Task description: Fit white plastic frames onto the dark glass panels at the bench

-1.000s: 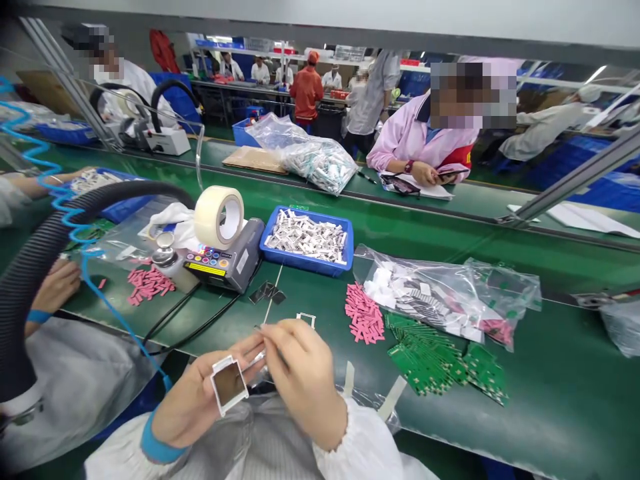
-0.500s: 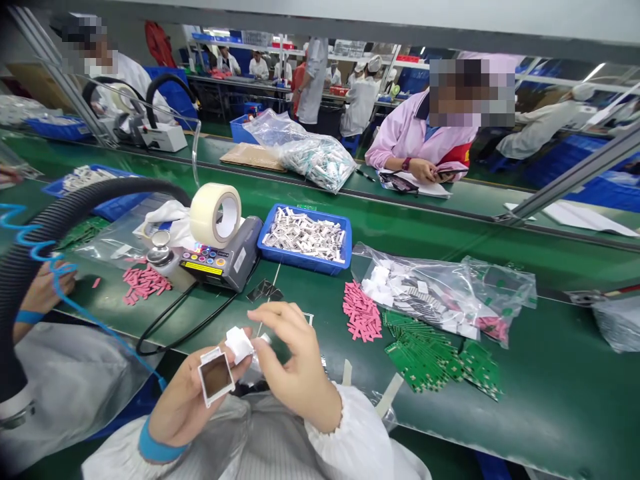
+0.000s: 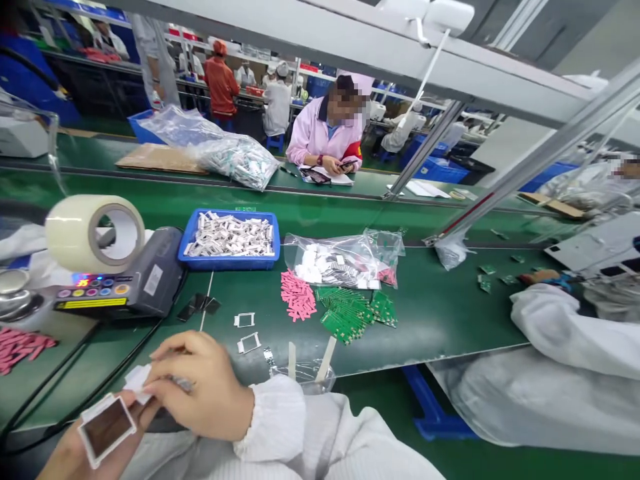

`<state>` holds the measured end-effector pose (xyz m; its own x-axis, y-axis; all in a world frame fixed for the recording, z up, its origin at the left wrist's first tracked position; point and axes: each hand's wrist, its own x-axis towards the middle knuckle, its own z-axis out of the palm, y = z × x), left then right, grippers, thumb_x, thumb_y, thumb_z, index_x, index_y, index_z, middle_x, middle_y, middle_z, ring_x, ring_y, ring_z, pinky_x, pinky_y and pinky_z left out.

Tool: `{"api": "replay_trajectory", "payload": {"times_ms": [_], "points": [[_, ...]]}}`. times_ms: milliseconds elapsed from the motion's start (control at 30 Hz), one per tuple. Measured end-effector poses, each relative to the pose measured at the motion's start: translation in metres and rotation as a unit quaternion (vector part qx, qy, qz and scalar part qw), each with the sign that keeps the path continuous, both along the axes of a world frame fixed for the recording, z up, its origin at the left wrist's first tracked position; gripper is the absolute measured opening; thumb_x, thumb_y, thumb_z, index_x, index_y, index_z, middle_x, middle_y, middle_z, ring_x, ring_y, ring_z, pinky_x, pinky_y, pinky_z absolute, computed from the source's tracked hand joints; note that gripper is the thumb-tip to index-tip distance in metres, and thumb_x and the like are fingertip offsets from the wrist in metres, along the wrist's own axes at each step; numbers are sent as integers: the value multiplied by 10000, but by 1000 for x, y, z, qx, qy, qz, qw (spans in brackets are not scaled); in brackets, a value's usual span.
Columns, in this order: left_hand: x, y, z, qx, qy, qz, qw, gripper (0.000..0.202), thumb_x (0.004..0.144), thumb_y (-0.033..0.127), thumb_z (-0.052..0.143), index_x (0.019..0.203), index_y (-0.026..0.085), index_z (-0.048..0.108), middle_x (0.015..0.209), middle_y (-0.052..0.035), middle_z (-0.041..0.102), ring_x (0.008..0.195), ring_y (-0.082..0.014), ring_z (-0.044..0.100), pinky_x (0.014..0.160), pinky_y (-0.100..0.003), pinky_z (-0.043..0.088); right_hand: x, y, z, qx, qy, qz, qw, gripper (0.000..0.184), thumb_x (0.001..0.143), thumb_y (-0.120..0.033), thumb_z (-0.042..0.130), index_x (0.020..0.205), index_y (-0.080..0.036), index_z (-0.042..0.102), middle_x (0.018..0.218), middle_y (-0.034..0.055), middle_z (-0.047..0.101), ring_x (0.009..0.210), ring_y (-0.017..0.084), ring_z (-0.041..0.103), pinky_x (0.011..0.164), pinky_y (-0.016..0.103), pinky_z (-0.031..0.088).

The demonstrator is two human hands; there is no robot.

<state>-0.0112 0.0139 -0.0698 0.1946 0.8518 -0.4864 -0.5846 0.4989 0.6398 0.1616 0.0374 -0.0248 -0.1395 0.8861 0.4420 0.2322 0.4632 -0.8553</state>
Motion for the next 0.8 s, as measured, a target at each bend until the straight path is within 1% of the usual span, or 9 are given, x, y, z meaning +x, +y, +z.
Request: {"api": "replay_trajectory", "payload": {"times_ms": [133, 267, 367, 433, 500, 567, 667, 733, 800], "points": [[-8, 2, 5, 55, -24, 44, 997, 319, 607, 514, 692, 802, 265, 732, 1202, -17, 646, 1298, -269, 374, 1064, -381, 333, 12, 0, -25, -160, -87, 32, 983, 93, 796, -269, 632, 779, -186, 670, 764, 0, 613, 712, 104, 577, 652, 212, 458], [-3, 1, 12, 76, -53, 1, 996, 416, 555, 483, 746, 888, 235, 722, 1184, -65, 651, 1311, -316, 338, 1104, -473, 240, 21, 9, -55, -197, -179, 54, 962, 105, 724, -218, 691, 650, -176, 629, 700, 10, 584, 765, 155, 547, 715, 286, 421], [9, 2, 23, 100, -68, -36, 992, 369, 593, 498, 724, 818, 205, 726, 1173, -90, 643, 1203, -328, 467, 1062, -468, 311, 17, 10, -48, -206, -134, 57, 968, 180, 831, -359, 566, 834, -182, 595, 783, 33, 584, 741, 148, 544, 647, 277, 433], [17, 3, 29, 137, -80, -55, 986, 371, 603, 511, 714, 785, 187, 722, 1099, -102, 654, 1044, -300, 569, 946, -434, 429, 11, 7, -32, -269, -8, 106, 957, 304, 920, -442, 366, 923, -189, 534, 748, 20, 575, 615, 110, 545, 513, 221, 418], [22, 4, 33, 164, -94, -79, 979, 391, 611, 522, 704, 791, 176, 716, 958, -94, 658, 849, -240, 612, 786, -376, 492, 5, 4, -16, -374, 178, 179, 892, 347, 935, -470, 303, 929, -187, 504, 708, 11, 571, 531, 89, 548, 411, 172, 373], [24, 4, 35, 175, -106, -98, 974, 401, 615, 526, 700, 800, 169, 711, 803, -65, 632, 721, -192, 592, 676, -323, 482, 1, 2, -5, -458, 323, 222, 798, 294, 895, -462, 439, 913, -179, 513, 721, 18, 587, 516, 79, 561, 370, 139, 343], [25, 3, 35, 182, -110, -99, 972, 390, 619, 510, 706, 795, 162, 706, 731, -46, 604, 709, -176, 573, 661, -294, 455, -2, 2, 0, -511, 383, 223, 737, 240, 825, -390, 599, 907, -172, 545, 704, 0, 586, 502, 42, 533, 378, 102, 325], [25, 4, 35, 181, -106, -80, 974, 385, 630, 500, 703, 824, 167, 711, 905, -77, 633, 792, -194, 581, 738, -318, 458, 0, 3, 0, -507, 382, 196, 747, 232, 794, -379, 642, 899, -184, 573, 683, -19, 574, 501, 30, 502, 416, 109, 346], [25, 4, 34, 171, -94, -52, 979, 374, 644, 476, 703, 879, 186, 716, 1164, -92, 584, 941, -228, 570, 856, -351, 434, 5, 3, 3, -428, 333, 150, 827, 195, 781, -378, 653, 868, -208, 614, 696, -17, 595, 537, 50, 512, 468, 147, 391]]}}
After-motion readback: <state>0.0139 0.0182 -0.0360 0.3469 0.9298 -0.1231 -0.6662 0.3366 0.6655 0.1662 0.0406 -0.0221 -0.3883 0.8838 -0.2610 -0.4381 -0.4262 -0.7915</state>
